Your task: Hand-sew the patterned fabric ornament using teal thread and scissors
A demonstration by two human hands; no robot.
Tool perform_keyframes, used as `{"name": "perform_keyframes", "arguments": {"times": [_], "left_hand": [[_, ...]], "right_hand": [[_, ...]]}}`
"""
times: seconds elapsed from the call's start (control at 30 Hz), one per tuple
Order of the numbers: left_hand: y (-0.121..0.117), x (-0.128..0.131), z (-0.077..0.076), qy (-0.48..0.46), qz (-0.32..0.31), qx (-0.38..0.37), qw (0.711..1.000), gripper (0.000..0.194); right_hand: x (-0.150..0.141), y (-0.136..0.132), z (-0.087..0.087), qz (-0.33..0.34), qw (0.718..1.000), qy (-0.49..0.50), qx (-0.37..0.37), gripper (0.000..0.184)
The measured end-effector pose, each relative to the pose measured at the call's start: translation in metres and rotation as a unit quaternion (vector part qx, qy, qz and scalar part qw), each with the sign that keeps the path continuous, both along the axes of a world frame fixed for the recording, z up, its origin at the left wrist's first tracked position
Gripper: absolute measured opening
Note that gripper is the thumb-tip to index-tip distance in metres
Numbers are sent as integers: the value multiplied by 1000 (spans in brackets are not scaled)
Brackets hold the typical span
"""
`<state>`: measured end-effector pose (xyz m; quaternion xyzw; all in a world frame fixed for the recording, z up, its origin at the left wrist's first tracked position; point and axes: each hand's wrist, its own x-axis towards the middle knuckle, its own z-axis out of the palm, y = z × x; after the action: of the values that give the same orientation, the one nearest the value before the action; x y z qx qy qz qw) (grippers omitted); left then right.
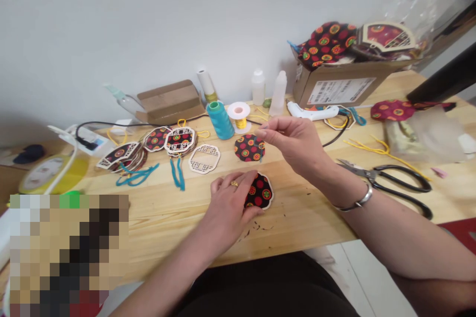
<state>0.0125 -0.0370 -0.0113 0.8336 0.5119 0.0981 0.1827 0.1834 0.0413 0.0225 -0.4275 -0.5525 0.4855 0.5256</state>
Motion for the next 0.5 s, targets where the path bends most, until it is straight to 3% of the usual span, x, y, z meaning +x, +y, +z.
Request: {"name": "perform_keyframes", "arguments": {"times": [0.5], "left_hand": [[8, -4, -1, -19, -24, -35, 999, 54]], "right_hand": [[-1, -1, 4, -1, 1000, 6, -1, 17]]}}
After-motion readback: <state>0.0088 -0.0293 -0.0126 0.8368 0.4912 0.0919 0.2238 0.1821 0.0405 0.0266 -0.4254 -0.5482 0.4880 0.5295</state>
